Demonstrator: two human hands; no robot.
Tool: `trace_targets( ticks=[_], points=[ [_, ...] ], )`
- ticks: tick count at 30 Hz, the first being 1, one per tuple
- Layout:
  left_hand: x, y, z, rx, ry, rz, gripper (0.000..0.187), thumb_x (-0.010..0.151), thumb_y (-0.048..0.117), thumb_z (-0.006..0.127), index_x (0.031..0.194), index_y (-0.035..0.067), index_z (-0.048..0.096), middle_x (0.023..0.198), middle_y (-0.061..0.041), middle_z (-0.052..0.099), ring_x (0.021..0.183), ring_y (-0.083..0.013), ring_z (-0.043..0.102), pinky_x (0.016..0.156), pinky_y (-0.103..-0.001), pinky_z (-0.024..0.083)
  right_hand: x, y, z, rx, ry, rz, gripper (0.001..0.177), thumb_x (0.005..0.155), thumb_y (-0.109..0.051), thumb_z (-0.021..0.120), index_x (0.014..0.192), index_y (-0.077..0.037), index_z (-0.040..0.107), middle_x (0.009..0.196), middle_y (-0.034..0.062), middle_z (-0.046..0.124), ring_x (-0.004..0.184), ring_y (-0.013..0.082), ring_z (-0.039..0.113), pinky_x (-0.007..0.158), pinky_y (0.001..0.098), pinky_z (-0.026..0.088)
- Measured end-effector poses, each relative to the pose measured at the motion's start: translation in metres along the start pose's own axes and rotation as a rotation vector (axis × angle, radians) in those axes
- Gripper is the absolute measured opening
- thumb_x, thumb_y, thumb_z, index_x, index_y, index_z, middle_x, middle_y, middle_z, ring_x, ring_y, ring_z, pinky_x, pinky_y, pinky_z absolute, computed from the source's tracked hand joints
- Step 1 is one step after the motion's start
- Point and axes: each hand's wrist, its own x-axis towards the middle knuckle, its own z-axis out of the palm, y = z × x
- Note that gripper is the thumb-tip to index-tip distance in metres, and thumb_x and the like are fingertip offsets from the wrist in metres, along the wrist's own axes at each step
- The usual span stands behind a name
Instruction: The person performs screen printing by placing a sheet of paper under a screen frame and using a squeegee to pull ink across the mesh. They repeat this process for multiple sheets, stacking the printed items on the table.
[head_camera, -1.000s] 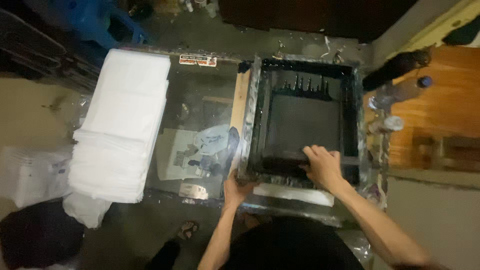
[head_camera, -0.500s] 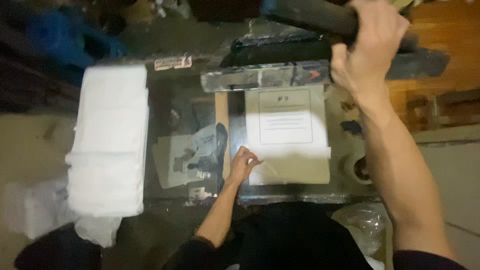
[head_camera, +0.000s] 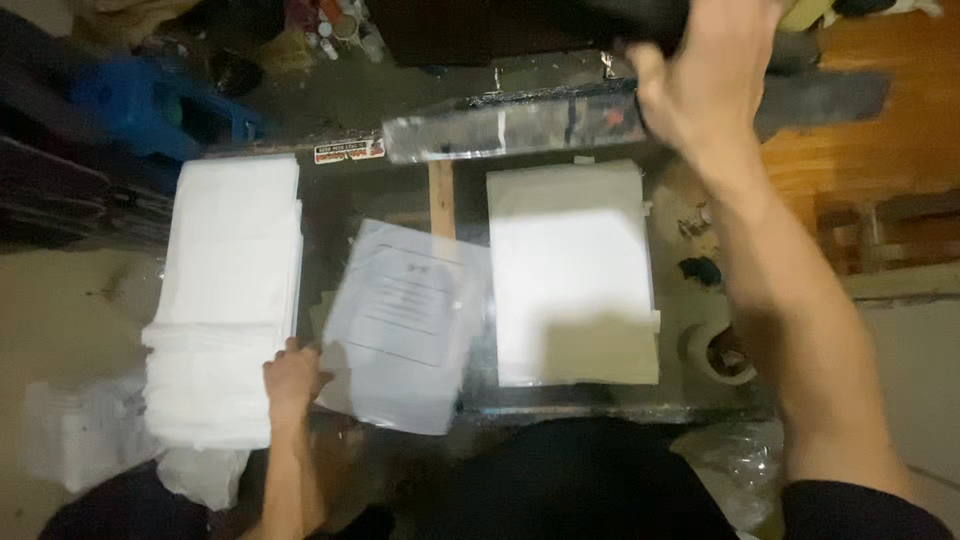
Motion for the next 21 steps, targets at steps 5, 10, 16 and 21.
trace_targets(
  ticks=[5, 10, 16, 21],
  points=[
    [-0.088, 0.167, -0.078, -0.809, 0.01, 0.129, 0.046, 0.087, 0.051, 0.086, 0.123, 0.025, 0.075, 0.123, 0.003, 0.079, 0.113, -0.0182, 0.074, 0.093, -0.037, 0.056, -0.129, -0.042, -0.009, 0.083, 0.049, -0.081, 0.05, 0.089, -0.017, 0.072, 0.135, 0.004, 0.072, 0.123, 0.0266, 0.073, 0.106, 0.0457, 0.064, 0.092, 0.0551, 0.044],
    [0.009, 0.245, 0.095, -2.79, -0.842, -0.056, 0.084, 0.118, 0.045, 0.056, 0.172, -0.007, 0.017, 0.181, -0.03, 0.006, 0.168, -0.0443, 0.011, 0.143, -0.052, 0.009, -0.259, -0.064, 0.028, -0.054, -0.856, 0.213, 0.06, 0.088, -0.036, 0.081, 0.144, -0.029, 0.061, 0.12, 0.0014, 0.071, 0.119, 0.0296, 0.071, 0.099, 0.0591, 0.049],
    [-0.041, 0.276, 0.105, -1.342, 0.01, 0.068, 0.099, 0.079, 0.064, 0.098, 0.141, -0.001, 0.057, 0.108, -0.033, 0.072, 0.114, -0.0554, 0.071, 0.086, -0.054, 0.06, -0.331, -0.07, 0.109, -0.08, -1.374, 0.282, 0.088, 0.085, -0.042, 0.09, 0.163, -0.023, 0.053, 0.155, 0.0122, 0.066, 0.147, 0.0337, 0.059, 0.114, 0.0756, 0.04],
    [-0.052, 0.276, 0.103, -1.278, -0.01, 0.035, 0.099, 0.088, 0.048, 0.095, 0.157, -0.005, 0.048, 0.105, -0.023, 0.074, 0.097, -0.033, 0.076, 0.075, -0.042, 0.058, -0.376, -0.063, 0.136, -0.271, -1.063, 0.078, 0.057, 0.096, -0.037, 0.078, 0.148, -0.025, 0.06, 0.135, 0.0045, 0.067, 0.127, 0.0248, 0.065, 0.108, 0.0592, 0.046]
  ],
)
